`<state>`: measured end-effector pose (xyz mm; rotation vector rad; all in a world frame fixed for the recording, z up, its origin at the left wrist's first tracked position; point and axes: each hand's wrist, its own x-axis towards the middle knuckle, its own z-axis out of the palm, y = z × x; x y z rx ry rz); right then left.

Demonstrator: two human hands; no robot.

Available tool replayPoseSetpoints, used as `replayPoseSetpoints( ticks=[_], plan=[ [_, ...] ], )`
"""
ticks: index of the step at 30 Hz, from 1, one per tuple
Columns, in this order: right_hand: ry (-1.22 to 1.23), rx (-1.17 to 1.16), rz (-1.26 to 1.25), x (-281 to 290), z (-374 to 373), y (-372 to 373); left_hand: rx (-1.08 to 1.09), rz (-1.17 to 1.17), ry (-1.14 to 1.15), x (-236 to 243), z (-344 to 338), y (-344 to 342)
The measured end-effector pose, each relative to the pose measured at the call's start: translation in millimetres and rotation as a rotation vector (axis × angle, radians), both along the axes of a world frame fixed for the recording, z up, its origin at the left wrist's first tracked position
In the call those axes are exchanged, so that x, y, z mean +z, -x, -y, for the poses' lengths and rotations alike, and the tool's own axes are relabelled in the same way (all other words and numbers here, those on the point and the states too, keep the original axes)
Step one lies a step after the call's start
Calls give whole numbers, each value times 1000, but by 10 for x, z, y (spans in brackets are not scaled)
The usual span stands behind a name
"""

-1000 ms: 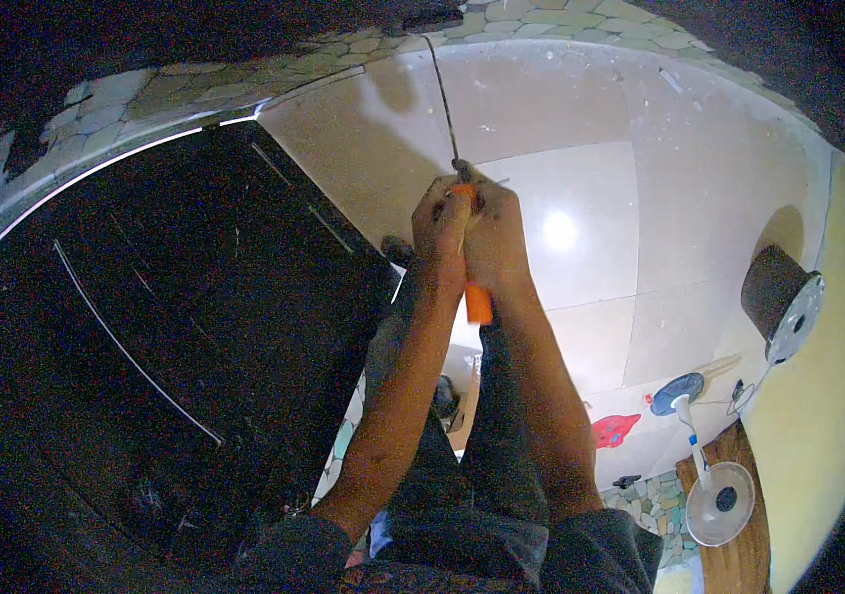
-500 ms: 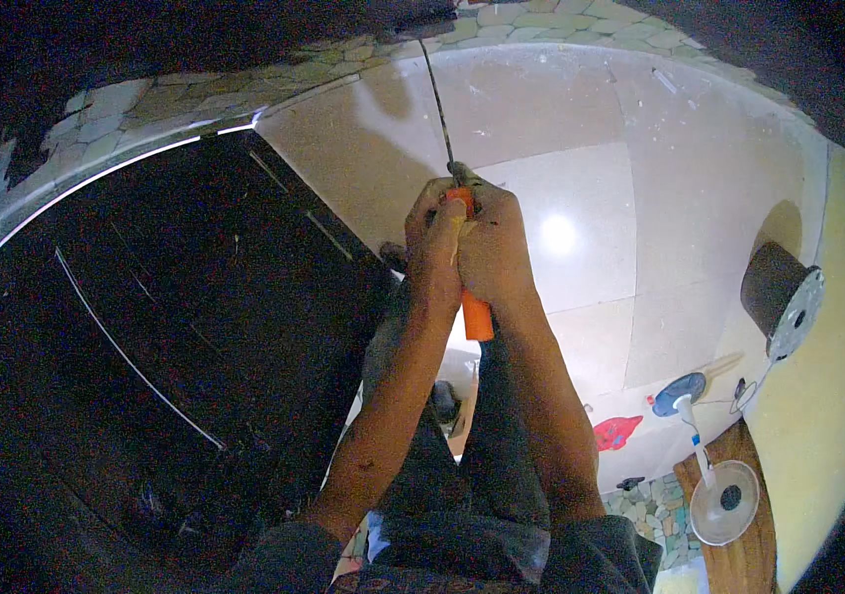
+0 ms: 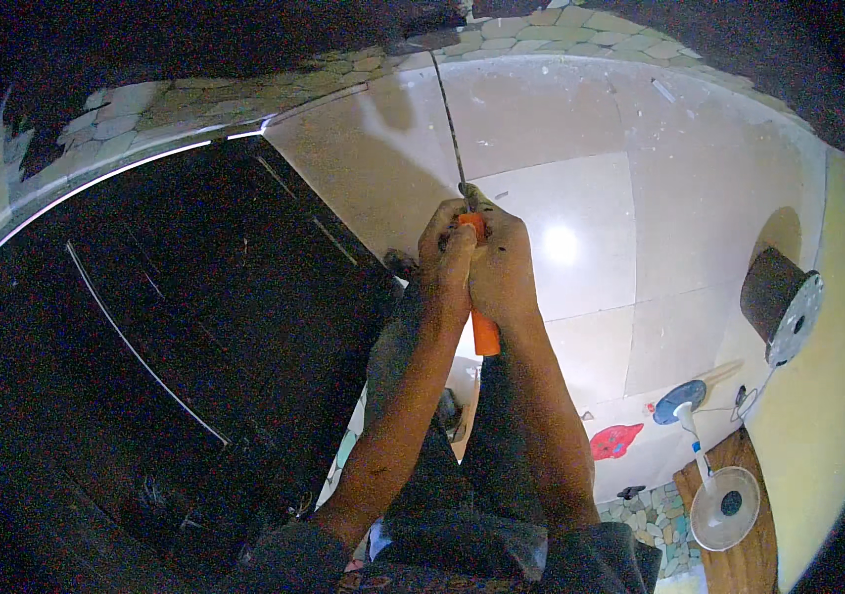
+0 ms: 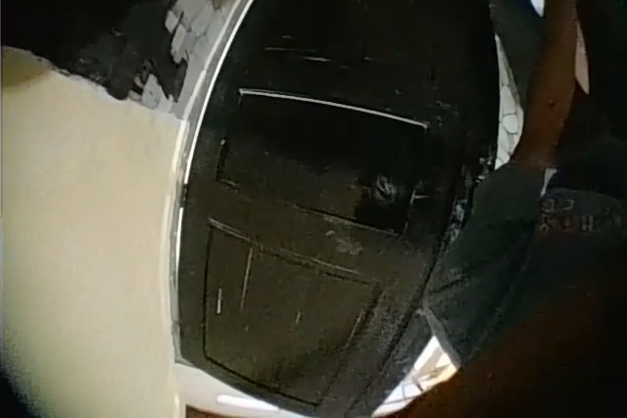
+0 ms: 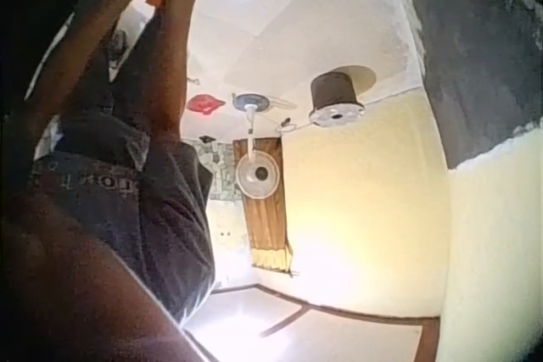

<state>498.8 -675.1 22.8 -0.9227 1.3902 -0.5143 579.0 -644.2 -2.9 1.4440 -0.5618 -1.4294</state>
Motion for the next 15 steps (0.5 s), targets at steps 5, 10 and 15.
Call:
replayPoseSetpoints(
  ticks=[5,10,15],
  plan=[
    [78,-108,-56,637,-148,-5,0,68,3,684,-153,106],
    [26,-120,-10,845,-325,45,29,30,7,910,-364,136],
    [56,-115,51,119,-185,79,-43,2,-34,71,-218,102]
  ],
)
